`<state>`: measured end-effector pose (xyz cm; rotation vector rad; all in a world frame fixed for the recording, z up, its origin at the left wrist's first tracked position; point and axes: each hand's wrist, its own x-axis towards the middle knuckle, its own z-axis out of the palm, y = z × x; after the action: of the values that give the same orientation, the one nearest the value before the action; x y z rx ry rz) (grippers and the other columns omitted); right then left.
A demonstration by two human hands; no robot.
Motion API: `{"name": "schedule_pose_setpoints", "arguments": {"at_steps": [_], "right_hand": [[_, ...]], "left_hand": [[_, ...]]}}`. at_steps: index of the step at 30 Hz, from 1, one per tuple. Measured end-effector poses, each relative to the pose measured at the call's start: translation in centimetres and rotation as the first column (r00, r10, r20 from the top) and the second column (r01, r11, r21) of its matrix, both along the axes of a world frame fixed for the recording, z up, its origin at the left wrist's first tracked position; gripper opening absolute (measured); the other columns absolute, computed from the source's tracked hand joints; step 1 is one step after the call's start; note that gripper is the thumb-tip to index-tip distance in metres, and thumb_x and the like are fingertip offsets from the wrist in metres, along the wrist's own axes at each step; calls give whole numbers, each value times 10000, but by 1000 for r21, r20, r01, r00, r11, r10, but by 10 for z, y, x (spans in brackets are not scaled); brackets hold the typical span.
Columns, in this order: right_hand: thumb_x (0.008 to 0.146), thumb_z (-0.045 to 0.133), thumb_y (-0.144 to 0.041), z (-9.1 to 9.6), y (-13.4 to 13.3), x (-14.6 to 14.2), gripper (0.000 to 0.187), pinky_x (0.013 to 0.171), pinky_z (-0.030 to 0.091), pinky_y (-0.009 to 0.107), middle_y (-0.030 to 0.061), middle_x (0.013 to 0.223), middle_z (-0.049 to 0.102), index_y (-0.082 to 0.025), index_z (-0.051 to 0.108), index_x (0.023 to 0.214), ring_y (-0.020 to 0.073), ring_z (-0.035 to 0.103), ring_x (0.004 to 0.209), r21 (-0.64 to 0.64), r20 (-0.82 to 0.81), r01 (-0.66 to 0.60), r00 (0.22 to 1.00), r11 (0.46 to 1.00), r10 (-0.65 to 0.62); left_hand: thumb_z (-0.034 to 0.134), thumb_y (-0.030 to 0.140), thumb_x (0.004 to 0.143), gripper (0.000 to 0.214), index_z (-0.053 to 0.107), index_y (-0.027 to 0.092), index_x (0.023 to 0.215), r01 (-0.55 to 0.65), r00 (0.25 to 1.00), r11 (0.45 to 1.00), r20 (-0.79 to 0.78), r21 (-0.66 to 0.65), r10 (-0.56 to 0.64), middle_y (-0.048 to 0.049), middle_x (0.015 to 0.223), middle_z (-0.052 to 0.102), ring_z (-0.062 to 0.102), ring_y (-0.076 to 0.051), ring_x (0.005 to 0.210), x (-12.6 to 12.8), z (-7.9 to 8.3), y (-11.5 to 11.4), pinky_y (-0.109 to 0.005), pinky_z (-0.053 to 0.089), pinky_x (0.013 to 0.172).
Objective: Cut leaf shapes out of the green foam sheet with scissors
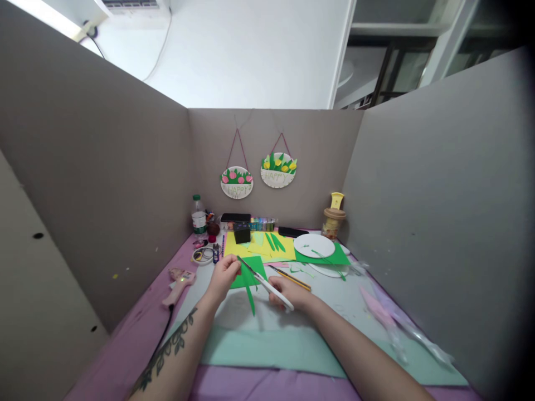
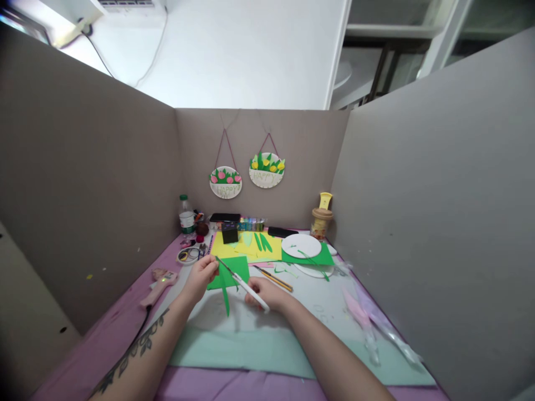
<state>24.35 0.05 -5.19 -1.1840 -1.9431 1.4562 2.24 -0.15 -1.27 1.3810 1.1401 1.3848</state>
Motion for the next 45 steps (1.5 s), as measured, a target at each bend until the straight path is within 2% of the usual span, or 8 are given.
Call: {"name": "schedule_pose_setpoints", "arguments": {"at_steps": [23, 28, 31, 34, 36, 38, 42, 45], "right_hand": [[636, 641, -230, -3, 4, 4, 224, 358, 313, 150, -80, 510, 514, -197, 429, 702, 64, 455, 403, 48, 35, 0, 999, 999, -2], [620, 656, -281, -13, 15, 2, 268, 376, 303, 170, -87, 513, 471, -203, 407, 681, 63, 414, 402, 73, -68, 149, 987, 986, -144], [665, 637, -328, -16, 24, 7, 250, 432, 325, 192, -61, 568, 494, -202, 421, 674, 82, 447, 467, 192, -54, 356, 934, 914, -353], [700, 643, -424, -12, 29, 19, 266, 519, 356, 222, -8, 684, 593, -197, 503, 713, 138, 545, 615, 364, 152, 503, 798, 783, -583], [708, 640, -504, -6, 30, 28, 314, 549, 363, 245, 32, 760, 649, -202, 577, 769, 190, 589, 705, 441, 330, 504, 679, 743, -656], [753, 590, -533, -2, 29, 34, 345, 567, 371, 262, 75, 846, 678, -204, 635, 848, 228, 615, 779, 497, 434, 462, 601, 735, -671], [820, 520, -445, -3, 28, 37, 331, 619, 395, 260, 124, 997, 666, -185, 670, 962, 236, 620, 888, 612, 468, 335, 577, 717, -669], [819, 518, -403, -6, 28, 36, 300, 642, 407, 268, 126, 1006, 664, -185, 672, 956, 240, 616, 904, 616, 503, 311, 552, 724, -665]], "left_hand": [[536, 309, 609, 179, 422, 192, 535, 45, 999, 998, 25, -50, -44, 54, 447, 431, 291, -60, 396, -1, 5, -2, -196, 182, 413], [541, 304, 622, 173, 437, 187, 549, 49, 999, 998, 22, -51, -48, 52, 459, 446, 297, -60, 401, 0, 2, -1, -195, 180, 414], [556, 307, 638, 184, 453, 180, 552, 57, 998, 998, 24, -36, -56, 54, 462, 443, 299, -55, 404, 1, 3, -2, -192, 186, 415], [575, 332, 654, 205, 472, 177, 567, 55, 997, 998, 52, -34, -53, 58, 466, 440, 313, -52, 398, 2, 4, -2, -188, 201, 412], [583, 348, 659, 214, 477, 178, 585, 39, 997, 999, 73, -38, -36, 50, 490, 475, 342, -56, 403, 4, 4, -1, -186, 230, 410], [587, 345, 652, 204, 483, 177, 601, 14, 996, 999, 86, -35, -11, 38, 527, 516, 380, -62, 420, 4, 3, 0, -185, 266, 416], [597, 315, 622, 171, 506, 171, 618, -34, 992, 998, 121, -43, 39, 24, 584, 553, 452, -76, 485, 4, -1, 3, -182, 323, 444], [622, 331, 611, 201, 506, 169, 629, -45, 983, 995, 171, -92, 60, 19, 612, 561, 486, -84, 531, 4, -3, 5, -176, 332, 462]]}}
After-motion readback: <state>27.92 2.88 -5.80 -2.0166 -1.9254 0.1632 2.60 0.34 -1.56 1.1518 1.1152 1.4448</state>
